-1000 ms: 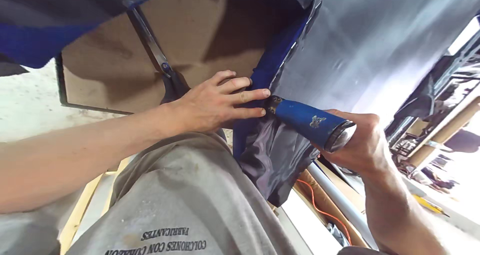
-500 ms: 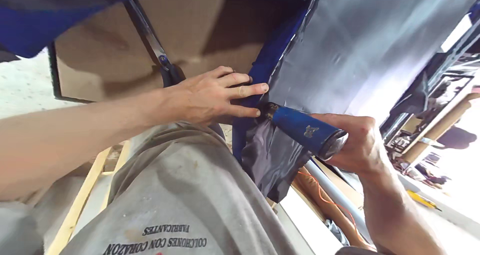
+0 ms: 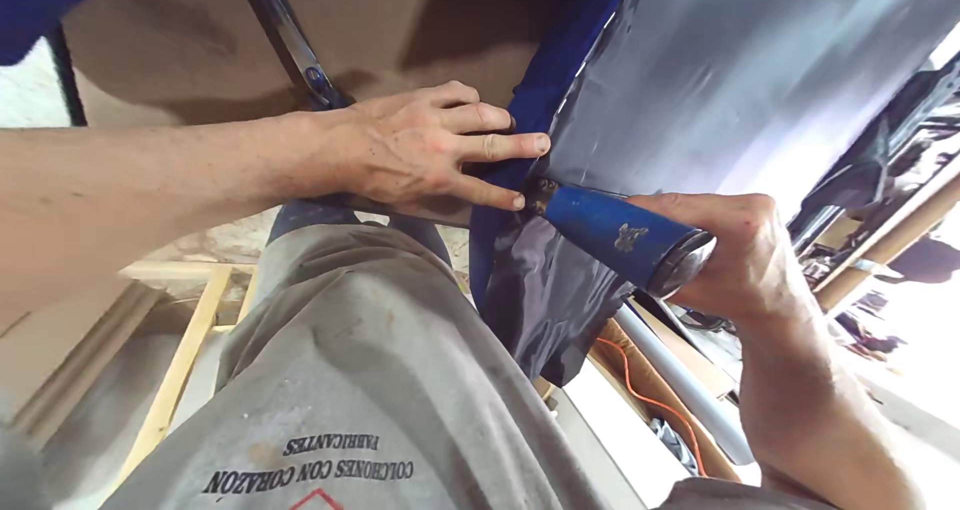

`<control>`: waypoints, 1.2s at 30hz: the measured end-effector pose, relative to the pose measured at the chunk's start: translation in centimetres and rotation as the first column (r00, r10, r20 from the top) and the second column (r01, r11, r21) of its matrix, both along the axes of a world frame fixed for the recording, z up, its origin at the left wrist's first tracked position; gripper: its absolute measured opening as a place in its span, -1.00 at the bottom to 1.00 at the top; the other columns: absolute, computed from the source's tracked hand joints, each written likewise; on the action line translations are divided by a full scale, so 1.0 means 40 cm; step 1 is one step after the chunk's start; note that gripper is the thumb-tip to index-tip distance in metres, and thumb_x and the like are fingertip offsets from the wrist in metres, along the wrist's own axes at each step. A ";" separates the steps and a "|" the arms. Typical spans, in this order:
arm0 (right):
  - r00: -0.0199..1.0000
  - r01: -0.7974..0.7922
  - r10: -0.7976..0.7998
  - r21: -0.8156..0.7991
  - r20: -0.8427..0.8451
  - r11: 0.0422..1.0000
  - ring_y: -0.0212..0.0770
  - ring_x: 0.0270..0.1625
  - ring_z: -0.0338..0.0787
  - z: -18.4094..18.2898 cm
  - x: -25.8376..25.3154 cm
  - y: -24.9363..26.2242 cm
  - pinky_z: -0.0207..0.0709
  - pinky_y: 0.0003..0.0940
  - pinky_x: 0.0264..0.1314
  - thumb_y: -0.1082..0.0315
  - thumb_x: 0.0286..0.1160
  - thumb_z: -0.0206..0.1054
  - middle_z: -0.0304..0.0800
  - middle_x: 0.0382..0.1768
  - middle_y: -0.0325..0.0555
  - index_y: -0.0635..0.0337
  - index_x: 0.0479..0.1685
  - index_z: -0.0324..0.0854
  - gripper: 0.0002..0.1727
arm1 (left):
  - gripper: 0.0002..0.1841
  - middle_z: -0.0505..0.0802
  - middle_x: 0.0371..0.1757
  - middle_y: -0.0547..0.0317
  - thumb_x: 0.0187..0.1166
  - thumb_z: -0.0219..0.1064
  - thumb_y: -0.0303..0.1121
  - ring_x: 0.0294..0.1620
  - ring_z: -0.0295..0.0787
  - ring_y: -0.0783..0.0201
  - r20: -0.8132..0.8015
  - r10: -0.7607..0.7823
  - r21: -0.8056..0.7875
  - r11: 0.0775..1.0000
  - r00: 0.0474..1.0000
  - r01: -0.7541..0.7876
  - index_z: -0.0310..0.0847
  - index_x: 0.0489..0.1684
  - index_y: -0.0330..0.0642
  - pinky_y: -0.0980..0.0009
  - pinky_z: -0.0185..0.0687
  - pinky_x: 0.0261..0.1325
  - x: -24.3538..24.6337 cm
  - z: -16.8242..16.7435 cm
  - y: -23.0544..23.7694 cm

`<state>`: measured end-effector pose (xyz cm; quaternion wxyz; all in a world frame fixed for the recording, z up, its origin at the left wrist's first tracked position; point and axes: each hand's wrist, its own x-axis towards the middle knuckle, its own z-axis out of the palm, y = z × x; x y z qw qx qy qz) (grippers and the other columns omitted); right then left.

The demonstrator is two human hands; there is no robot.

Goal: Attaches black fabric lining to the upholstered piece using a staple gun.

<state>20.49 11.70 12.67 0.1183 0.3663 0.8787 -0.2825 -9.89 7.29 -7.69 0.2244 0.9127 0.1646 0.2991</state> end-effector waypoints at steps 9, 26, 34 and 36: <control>0.814 0.475 -0.560 0.375 0.157 0.796 0.16 -0.17 0.81 0.079 0.168 -0.082 0.53 0.32 -0.20 -0.10 0.31 0.39 0.80 -0.19 0.24 0.22 0.23 0.61 -0.36 | -0.65 0.85 0.28 -0.10 0.72 0.11 -0.46 0.44 0.68 -0.15 0.097 0.349 -0.150 0.931 0.932 -0.333 0.71 0.34 -0.19 -0.03 0.49 0.51 -0.037 0.064 -0.085; 0.884 0.463 -0.445 0.398 -0.143 0.792 0.44 0.48 0.55 -0.185 0.102 -0.169 0.45 0.42 0.33 0.31 0.51 0.35 0.55 0.46 0.34 0.08 0.84 0.20 -0.19 | -0.77 0.94 -0.08 -0.02 0.70 0.22 -0.44 0.07 0.88 0.04 0.111 0.064 0.129 0.988 0.992 -0.079 0.79 0.12 -0.20 0.12 0.69 0.36 0.147 0.106 -0.358; 0.590 0.794 -0.729 0.416 -0.347 0.444 0.05 0.10 0.83 -0.133 -0.126 -0.503 0.70 0.01 0.09 0.08 0.59 0.38 0.85 0.05 0.07 0.12 0.15 0.81 -0.64 | -0.72 0.87 0.13 0.02 0.72 0.25 -0.29 0.30 0.73 0.02 -0.096 -0.202 -0.044 0.979 0.975 0.198 0.83 0.20 -0.11 0.09 0.60 0.40 0.074 0.265 0.003; 0.512 0.835 -0.779 0.423 -0.361 0.352 0.03 0.11 0.81 -0.194 -0.186 -0.558 0.69 -0.04 0.10 -0.03 0.54 0.42 0.84 0.06 0.03 0.09 0.17 0.81 -0.56 | -0.66 0.83 0.29 0.06 0.75 0.21 -0.17 0.43 0.65 -0.04 -0.236 -0.377 -0.009 0.922 0.896 0.386 0.77 0.30 -0.03 0.01 0.50 0.49 0.107 0.264 0.065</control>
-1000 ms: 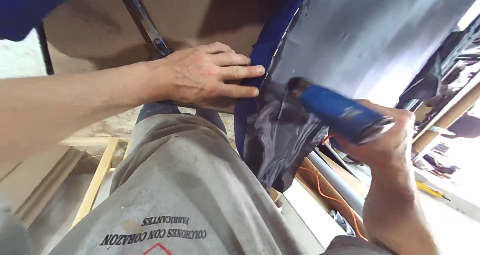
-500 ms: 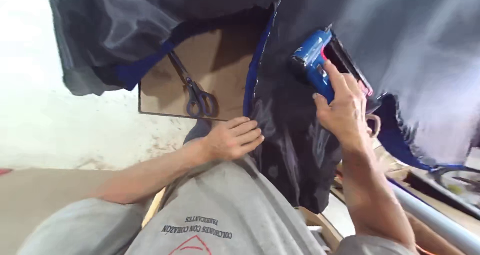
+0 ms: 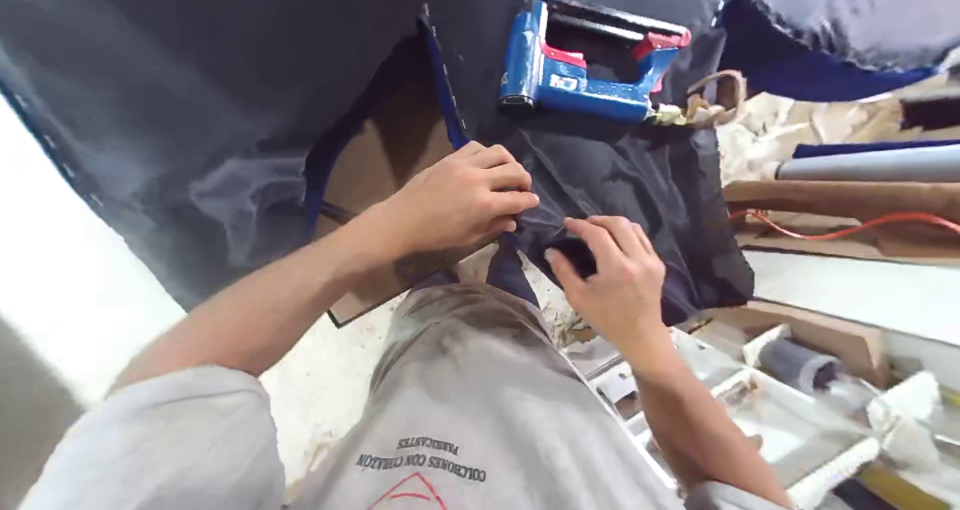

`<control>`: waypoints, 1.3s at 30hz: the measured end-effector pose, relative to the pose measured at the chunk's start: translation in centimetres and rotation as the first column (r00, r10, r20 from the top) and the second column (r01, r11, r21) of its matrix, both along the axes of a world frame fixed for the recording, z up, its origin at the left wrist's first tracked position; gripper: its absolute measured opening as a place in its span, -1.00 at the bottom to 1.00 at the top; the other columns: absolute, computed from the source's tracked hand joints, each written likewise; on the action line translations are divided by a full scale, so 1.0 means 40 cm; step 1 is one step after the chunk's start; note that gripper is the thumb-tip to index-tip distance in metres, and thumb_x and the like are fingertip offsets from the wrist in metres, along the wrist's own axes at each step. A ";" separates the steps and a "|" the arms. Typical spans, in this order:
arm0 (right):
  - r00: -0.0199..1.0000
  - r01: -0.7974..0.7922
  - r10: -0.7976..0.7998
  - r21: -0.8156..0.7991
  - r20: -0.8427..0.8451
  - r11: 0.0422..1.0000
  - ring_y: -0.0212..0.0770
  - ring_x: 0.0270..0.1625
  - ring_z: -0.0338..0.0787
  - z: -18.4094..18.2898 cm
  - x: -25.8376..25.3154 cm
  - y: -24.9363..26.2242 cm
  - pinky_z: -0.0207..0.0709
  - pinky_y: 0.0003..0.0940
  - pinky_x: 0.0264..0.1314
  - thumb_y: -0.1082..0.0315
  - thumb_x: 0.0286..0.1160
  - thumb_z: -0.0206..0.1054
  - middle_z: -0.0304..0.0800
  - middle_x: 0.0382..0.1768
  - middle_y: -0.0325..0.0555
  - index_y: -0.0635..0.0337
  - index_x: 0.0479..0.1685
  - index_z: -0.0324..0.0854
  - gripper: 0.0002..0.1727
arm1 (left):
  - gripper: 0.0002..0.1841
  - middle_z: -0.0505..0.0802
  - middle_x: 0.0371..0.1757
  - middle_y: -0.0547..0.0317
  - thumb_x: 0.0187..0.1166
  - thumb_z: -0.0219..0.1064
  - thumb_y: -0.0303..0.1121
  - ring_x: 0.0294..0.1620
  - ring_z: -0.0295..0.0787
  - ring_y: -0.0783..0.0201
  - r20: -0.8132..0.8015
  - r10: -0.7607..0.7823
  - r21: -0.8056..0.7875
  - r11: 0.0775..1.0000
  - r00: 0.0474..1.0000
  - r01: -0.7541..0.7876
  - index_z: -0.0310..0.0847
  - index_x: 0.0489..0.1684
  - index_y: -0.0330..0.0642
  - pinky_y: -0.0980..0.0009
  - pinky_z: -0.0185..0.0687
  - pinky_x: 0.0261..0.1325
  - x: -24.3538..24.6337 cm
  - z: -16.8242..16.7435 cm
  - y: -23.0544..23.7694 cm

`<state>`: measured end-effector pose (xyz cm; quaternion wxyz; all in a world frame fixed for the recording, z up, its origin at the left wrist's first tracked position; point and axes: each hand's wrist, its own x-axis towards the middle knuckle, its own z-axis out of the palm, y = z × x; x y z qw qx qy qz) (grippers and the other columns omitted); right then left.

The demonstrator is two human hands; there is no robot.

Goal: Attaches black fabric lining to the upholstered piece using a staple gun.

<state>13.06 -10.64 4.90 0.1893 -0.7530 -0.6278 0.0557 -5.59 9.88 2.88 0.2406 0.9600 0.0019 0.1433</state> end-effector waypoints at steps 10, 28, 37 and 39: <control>0.964 0.143 -0.178 0.180 0.197 0.973 0.00 -0.09 0.87 -0.078 -0.016 -0.052 0.69 -0.10 -0.13 0.29 0.64 0.30 0.90 -0.14 -0.02 0.08 -0.06 0.87 -0.79 | -0.75 0.90 -0.15 0.00 0.63 0.18 -0.44 0.04 0.82 -0.04 0.139 -0.049 0.189 0.982 0.989 0.022 0.85 -0.09 -0.15 0.00 0.59 0.22 0.060 -0.033 0.007; 0.963 0.148 -0.178 0.153 0.204 0.977 0.02 -0.10 0.84 -0.117 -0.035 -0.078 0.68 -0.12 -0.13 0.32 0.70 0.22 0.87 -0.10 0.02 0.12 0.00 0.84 -0.76 | -0.89 0.87 -0.13 0.00 0.38 0.42 -0.40 0.03 0.79 -0.01 0.158 0.198 -0.030 0.980 0.967 -0.196 0.82 -0.25 -0.19 0.04 0.61 0.16 0.040 -0.079 -0.076; 0.951 0.073 -0.147 0.265 0.272 0.962 0.00 0.04 0.86 -0.080 -0.021 -0.103 0.68 -0.12 0.08 0.34 0.65 0.28 0.90 -0.07 0.01 0.09 0.12 0.83 -0.75 | -0.68 0.88 0.11 0.02 0.71 0.20 -0.26 0.23 0.75 -0.01 0.129 -0.099 0.216 0.974 0.987 0.070 0.80 0.23 -0.10 -0.01 0.45 0.42 0.054 -0.061 -0.054; 0.949 0.115 -0.186 0.273 0.253 0.955 0.00 0.14 0.81 -0.083 -0.042 -0.104 0.64 -0.11 0.18 0.18 0.58 0.36 0.86 0.01 -0.01 0.04 0.18 0.82 -0.69 | -0.74 0.90 -0.04 -0.02 0.71 0.16 -0.41 0.11 0.79 -0.03 0.187 -0.139 0.254 0.963 0.972 0.089 0.81 0.09 -0.16 0.02 0.51 0.35 0.064 -0.077 -0.049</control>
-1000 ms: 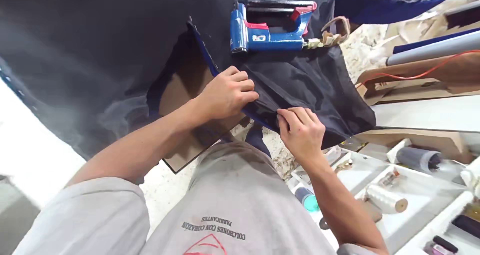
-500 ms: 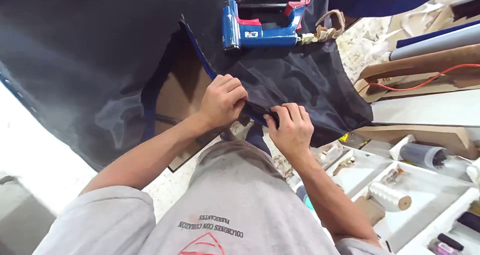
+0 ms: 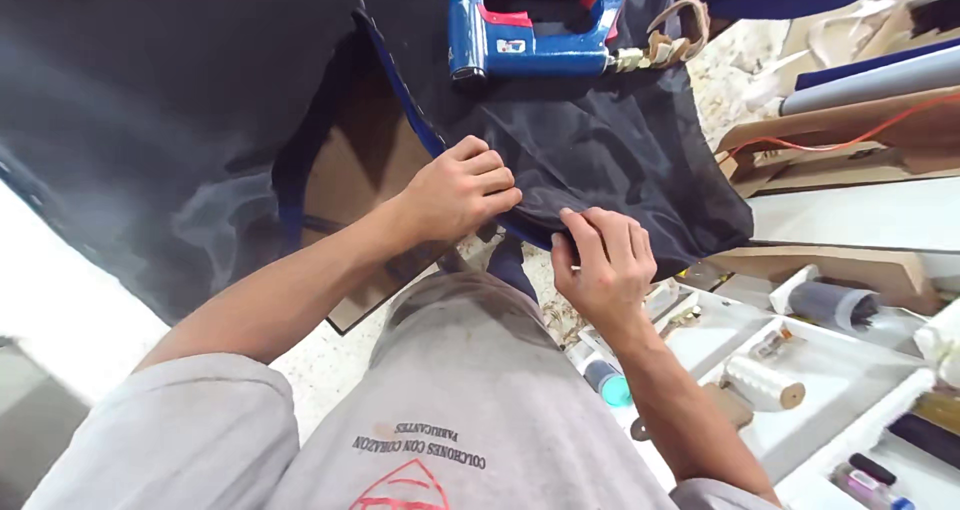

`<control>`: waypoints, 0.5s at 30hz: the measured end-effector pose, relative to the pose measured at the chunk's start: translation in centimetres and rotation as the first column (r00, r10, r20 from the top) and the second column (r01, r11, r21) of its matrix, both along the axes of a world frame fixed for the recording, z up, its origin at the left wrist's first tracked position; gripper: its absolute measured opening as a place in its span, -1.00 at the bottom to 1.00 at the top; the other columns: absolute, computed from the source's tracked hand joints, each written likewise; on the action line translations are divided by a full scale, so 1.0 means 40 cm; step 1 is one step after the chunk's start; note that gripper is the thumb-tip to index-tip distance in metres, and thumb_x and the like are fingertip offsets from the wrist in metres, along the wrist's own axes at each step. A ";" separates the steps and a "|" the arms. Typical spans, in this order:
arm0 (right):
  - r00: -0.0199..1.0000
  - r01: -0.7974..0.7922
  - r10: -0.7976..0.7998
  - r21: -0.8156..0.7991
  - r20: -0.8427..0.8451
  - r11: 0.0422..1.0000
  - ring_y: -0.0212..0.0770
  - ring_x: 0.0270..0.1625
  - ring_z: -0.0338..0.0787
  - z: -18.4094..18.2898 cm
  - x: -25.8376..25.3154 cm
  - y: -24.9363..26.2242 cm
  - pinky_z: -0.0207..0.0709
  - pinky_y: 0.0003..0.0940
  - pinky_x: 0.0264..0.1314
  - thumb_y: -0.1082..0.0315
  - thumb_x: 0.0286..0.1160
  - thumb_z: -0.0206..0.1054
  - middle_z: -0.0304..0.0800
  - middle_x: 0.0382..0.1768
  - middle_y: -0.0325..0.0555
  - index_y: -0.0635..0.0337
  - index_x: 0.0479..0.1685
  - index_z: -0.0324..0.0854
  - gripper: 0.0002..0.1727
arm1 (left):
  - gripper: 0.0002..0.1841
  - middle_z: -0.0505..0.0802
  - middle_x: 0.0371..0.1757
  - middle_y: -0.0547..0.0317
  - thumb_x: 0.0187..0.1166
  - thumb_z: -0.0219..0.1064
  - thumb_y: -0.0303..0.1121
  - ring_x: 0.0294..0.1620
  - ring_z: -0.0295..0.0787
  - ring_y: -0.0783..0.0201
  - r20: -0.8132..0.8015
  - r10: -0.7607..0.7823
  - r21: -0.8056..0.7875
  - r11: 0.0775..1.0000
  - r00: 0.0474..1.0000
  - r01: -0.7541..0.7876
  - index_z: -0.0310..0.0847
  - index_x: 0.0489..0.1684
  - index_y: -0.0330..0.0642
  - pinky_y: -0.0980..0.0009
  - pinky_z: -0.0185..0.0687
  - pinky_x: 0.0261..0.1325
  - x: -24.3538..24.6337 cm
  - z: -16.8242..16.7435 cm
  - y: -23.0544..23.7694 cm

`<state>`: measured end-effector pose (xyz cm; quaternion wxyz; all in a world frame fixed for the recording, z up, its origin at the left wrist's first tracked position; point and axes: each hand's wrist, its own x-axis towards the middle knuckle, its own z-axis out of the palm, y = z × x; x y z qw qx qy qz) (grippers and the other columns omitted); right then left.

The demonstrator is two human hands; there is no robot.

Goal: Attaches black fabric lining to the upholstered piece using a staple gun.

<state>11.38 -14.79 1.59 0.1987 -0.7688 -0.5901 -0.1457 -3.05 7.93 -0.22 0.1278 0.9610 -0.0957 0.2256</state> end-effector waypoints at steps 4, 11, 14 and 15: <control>1.000 0.028 -0.028 0.013 -0.001 1.000 -0.01 0.08 0.83 -0.022 0.000 0.004 0.64 -0.11 0.12 0.11 0.54 0.44 0.87 -0.03 -0.01 0.05 0.14 0.80 -0.68 | -0.76 0.92 -0.09 -0.03 0.68 0.21 -0.42 0.05 0.82 -0.01 0.107 0.019 -0.019 1.000 0.994 -0.017 0.81 0.07 -0.20 0.08 0.55 0.29 0.002 -0.013 -0.005; 0.990 -0.118 0.122 -0.057 0.074 0.991 -0.04 -0.02 0.84 -0.011 0.065 -0.062 0.63 -0.11 0.13 0.36 0.61 0.35 0.88 -0.20 -0.06 0.07 -0.04 0.87 -0.83 | -0.78 0.92 -0.11 -0.01 0.58 0.27 -0.40 0.00 0.82 0.02 0.141 0.100 -0.047 0.994 0.985 -0.094 0.86 -0.04 -0.20 0.10 0.62 0.16 -0.015 -0.034 -0.065; 0.996 -0.084 0.087 -0.122 0.020 0.989 0.01 0.15 0.81 0.015 0.036 -0.060 0.59 -0.04 0.24 0.23 0.58 0.33 0.89 -0.06 -0.05 0.04 -0.04 0.87 -0.78 | -0.80 0.92 -0.12 0.01 0.53 0.33 -0.40 0.03 0.83 0.02 0.097 0.190 -0.153 0.973 0.977 -0.174 0.88 -0.07 -0.17 0.12 0.65 0.20 -0.022 -0.043 -0.091; 0.997 -0.074 0.075 -0.084 0.004 0.994 0.01 0.17 0.80 0.024 0.020 -0.045 0.58 -0.05 0.25 0.18 0.55 0.35 0.89 -0.02 -0.05 0.02 0.00 0.87 -0.76 | -0.81 0.91 -0.13 0.03 0.51 0.36 -0.40 0.04 0.82 0.04 0.088 0.217 -0.195 0.961 0.972 -0.197 0.89 -0.08 -0.16 0.13 0.65 0.21 -0.023 -0.046 -0.096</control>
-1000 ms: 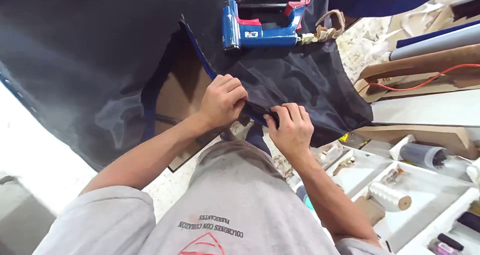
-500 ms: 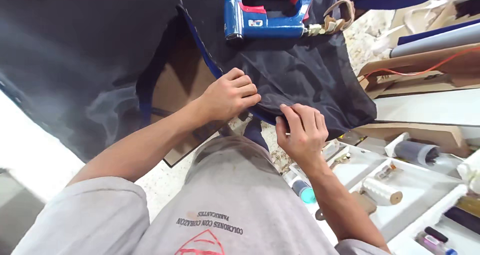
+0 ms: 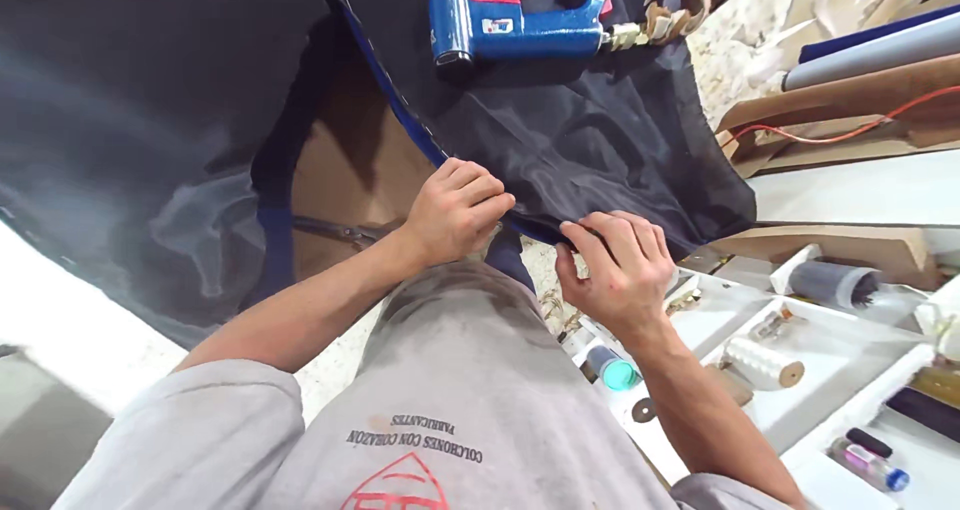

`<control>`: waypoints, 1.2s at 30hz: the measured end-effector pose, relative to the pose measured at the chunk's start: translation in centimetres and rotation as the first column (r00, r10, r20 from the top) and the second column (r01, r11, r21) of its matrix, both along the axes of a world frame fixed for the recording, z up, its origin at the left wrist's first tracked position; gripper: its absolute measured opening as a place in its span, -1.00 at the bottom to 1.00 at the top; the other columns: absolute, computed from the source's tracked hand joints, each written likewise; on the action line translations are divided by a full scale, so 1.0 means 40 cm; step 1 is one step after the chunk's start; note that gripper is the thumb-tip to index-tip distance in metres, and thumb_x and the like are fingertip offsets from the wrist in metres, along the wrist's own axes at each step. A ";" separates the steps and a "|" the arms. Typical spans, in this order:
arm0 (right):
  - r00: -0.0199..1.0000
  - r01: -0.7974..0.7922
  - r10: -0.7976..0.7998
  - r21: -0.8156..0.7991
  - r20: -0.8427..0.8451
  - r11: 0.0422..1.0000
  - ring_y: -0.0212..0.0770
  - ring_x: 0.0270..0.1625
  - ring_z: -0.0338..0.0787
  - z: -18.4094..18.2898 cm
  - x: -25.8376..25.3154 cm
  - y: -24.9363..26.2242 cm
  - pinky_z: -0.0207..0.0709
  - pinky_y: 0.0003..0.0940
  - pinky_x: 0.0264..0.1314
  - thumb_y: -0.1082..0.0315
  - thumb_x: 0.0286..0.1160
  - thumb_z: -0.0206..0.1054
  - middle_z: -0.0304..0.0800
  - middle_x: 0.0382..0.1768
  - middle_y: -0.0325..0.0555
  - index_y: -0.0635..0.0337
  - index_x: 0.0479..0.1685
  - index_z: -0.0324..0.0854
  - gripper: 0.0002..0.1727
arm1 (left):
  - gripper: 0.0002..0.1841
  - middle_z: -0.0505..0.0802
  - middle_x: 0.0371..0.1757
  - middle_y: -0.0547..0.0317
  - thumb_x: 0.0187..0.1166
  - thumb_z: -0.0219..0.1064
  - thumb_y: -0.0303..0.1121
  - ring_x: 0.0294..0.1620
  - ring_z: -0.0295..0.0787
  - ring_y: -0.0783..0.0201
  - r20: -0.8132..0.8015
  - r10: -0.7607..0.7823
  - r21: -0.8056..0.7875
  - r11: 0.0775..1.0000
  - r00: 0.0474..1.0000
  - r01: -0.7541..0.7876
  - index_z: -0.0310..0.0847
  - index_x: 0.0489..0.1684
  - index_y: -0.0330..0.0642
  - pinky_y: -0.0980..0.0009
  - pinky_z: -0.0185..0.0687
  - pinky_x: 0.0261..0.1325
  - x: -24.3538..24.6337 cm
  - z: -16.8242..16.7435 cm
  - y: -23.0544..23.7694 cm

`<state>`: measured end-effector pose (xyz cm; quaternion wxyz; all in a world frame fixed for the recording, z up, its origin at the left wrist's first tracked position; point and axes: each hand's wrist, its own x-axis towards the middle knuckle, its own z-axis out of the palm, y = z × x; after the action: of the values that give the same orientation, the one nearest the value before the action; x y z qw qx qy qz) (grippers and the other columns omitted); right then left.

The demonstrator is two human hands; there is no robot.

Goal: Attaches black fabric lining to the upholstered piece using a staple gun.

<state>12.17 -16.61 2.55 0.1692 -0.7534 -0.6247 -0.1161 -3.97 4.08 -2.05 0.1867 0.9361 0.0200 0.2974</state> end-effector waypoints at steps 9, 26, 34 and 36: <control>0.986 -0.094 0.117 0.183 -0.116 0.978 -0.06 -0.03 0.88 -0.078 -0.023 0.132 0.70 -0.15 0.15 0.37 0.56 0.39 0.92 -0.20 -0.05 0.12 -0.09 0.89 -0.84 | -0.78 0.90 -0.01 0.02 0.55 0.39 -0.28 0.21 0.77 0.02 -0.030 -0.015 -0.130 0.991 0.999 0.011 0.87 -0.02 -0.15 0.03 0.53 0.43 -0.021 0.032 0.027; 0.991 -0.105 0.119 0.215 -0.056 0.971 -0.05 -0.01 0.86 -0.055 -0.014 0.120 0.68 -0.16 0.14 0.41 0.52 0.43 0.91 -0.19 -0.05 0.13 -0.04 0.89 -0.83 | -0.76 0.91 -0.16 -0.05 0.63 0.21 -0.52 0.00 0.81 -0.05 0.018 -0.096 0.223 0.971 0.995 0.090 0.84 -0.02 -0.25 0.10 0.58 0.14 0.005 0.057 0.117; 0.980 -0.192 0.197 0.108 -0.038 0.975 0.00 0.04 0.84 -0.079 -0.016 0.091 0.67 -0.13 0.16 0.46 0.58 0.34 0.88 -0.16 -0.01 0.17 -0.02 0.87 -0.81 | -0.88 0.89 -0.02 0.04 0.46 0.45 -0.36 0.15 0.77 0.03 -0.214 0.195 -0.271 0.930 0.957 -0.250 0.91 -0.23 -0.13 0.13 0.66 0.24 -0.031 0.051 -0.009; 0.978 -0.201 0.205 0.090 -0.041 0.975 0.00 0.04 0.83 -0.074 -0.013 0.093 0.66 -0.13 0.16 0.46 0.59 0.34 0.87 -0.17 -0.01 0.17 -0.01 0.86 -0.81 | -0.83 0.89 0.07 0.01 0.46 0.44 -0.36 0.25 0.77 0.04 -0.206 0.184 -0.289 0.927 0.961 -0.240 0.90 -0.12 -0.15 0.13 0.66 0.34 -0.042 0.047 -0.015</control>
<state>11.65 -12.90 -0.39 0.2279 -0.6803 -0.6885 -0.1059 -5.66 3.50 -0.17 0.2959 0.9097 0.1843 0.2257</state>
